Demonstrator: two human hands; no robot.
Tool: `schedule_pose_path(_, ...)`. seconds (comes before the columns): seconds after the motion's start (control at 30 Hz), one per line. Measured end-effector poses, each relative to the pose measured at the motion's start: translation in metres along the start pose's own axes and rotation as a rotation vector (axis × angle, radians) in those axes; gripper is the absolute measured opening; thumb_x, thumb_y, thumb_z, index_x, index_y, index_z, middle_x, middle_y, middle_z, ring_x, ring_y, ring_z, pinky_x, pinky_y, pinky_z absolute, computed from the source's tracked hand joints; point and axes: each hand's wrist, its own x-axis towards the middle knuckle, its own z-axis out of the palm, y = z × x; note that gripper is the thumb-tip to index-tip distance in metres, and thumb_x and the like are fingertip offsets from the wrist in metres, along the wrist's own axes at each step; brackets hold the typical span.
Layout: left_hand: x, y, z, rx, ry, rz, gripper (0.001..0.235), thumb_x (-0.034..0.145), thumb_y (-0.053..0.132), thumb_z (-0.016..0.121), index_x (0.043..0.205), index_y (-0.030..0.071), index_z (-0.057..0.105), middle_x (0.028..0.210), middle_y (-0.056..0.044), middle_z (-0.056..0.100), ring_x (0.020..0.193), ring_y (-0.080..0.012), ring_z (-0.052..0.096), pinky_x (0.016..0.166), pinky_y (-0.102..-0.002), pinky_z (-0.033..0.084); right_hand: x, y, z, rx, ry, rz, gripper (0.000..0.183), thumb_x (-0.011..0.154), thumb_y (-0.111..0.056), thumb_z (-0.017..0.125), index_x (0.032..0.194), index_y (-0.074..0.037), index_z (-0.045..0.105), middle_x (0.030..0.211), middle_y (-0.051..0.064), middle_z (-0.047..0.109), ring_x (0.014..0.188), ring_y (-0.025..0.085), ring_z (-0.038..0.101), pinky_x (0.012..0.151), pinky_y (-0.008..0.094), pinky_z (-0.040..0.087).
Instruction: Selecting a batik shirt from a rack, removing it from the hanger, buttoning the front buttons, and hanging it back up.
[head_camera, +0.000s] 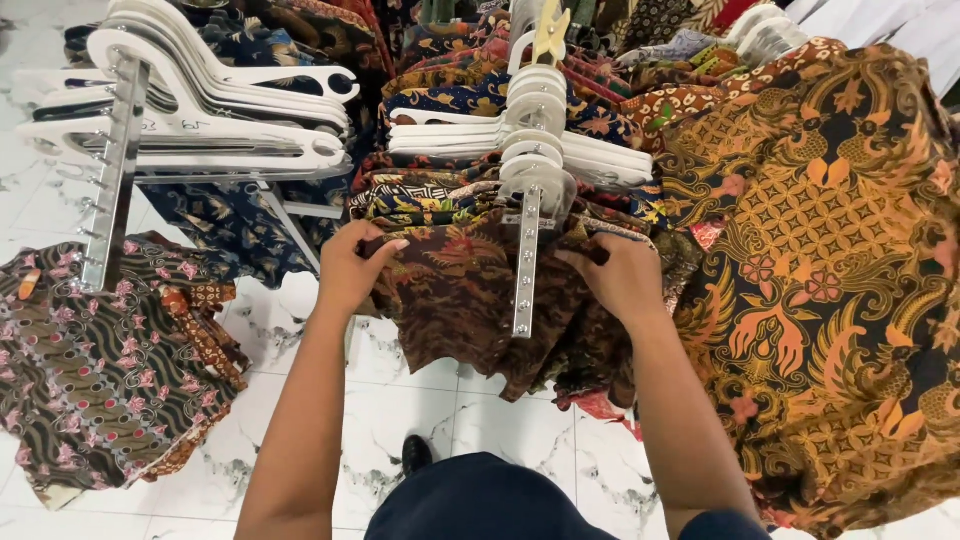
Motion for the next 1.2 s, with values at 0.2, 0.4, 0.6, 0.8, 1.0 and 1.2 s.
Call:
schedule_pose_path(0.2,-0.013,-0.027,0.002,-0.038,-0.184,-0.246,0.034,0.086,0.025,0.088,0.091,0.0,0.066,0.088,-0.02,0.068,0.095,-0.0391,0.068,0.088,-0.049,0.053,0.018,0.026,0.029,-0.188,-0.028,0.051,0.066,0.085,-0.072,0.067,0.12,-0.017,0.076,0.097,0.011,0.078,0.089,0.032,0.075,0.07,0.038,0.06)
schedule_pose_path(0.4,-0.037,-0.029,-0.006,0.024,-0.182,-0.188,0.06,0.095,0.041,0.078,0.061,0.007,0.042,0.048,-0.011,0.04,0.05,-0.02,0.044,0.056,-0.034,0.04,-0.022,0.031,0.04,-0.104,0.143,-0.039,0.063,0.085,-0.06,0.078,0.12,-0.008,0.075,0.092,0.015,0.078,0.083,0.036,0.076,0.081,0.044,0.059)
schedule_pose_path(0.6,-0.071,-0.095,-0.018,0.079,-0.22,-0.367,0.037,0.096,0.028,0.074,0.074,-0.001,0.067,0.061,-0.02,0.063,0.063,-0.0275,0.061,0.062,-0.04,0.049,-0.046,0.074,0.071,0.263,0.368,-0.019,0.032,0.082,-0.021,0.089,0.087,0.006,0.072,0.066,0.024,0.068,0.065,0.04,0.07,0.065,0.049,0.059)
schedule_pose_path(0.8,-0.102,-0.144,-0.041,0.264,-0.239,-0.427,0.038,0.088,0.018,0.074,0.117,-0.006,0.074,0.09,-0.028,0.073,0.091,-0.0442,0.072,0.077,-0.051,0.058,-0.069,0.113,0.097,0.563,0.371,0.449,0.045,0.071,-0.039,0.097,0.098,-0.011,0.073,0.076,0.011,0.071,0.08,0.029,0.072,0.073,0.044,0.057)
schedule_pose_path(1.0,-0.106,-0.152,-0.071,0.682,-0.498,-0.73,0.087,0.08,0.02,0.073,0.16,0.01,0.041,0.13,-0.029,0.064,0.122,-0.0474,0.064,0.102,-0.056,0.054,-0.099,0.124,0.086,0.25,0.517,0.33,0.038,0.091,-0.033,0.08,0.12,-0.009,0.073,0.092,0.02,0.074,0.091,0.037,0.073,0.074,0.046,0.06)
schedule_pose_path(1.2,-0.017,-0.006,-0.048,0.318,0.158,-0.336,0.045,0.092,-0.003,0.058,0.136,0.003,0.063,0.108,-0.016,0.07,0.102,-0.0361,0.068,0.092,-0.05,0.052,-0.04,0.089,0.025,0.349,0.7,-0.042,0.022,0.089,-0.02,0.087,0.108,-0.014,0.078,0.097,0.005,0.076,0.099,0.025,0.071,0.09,0.038,0.055)
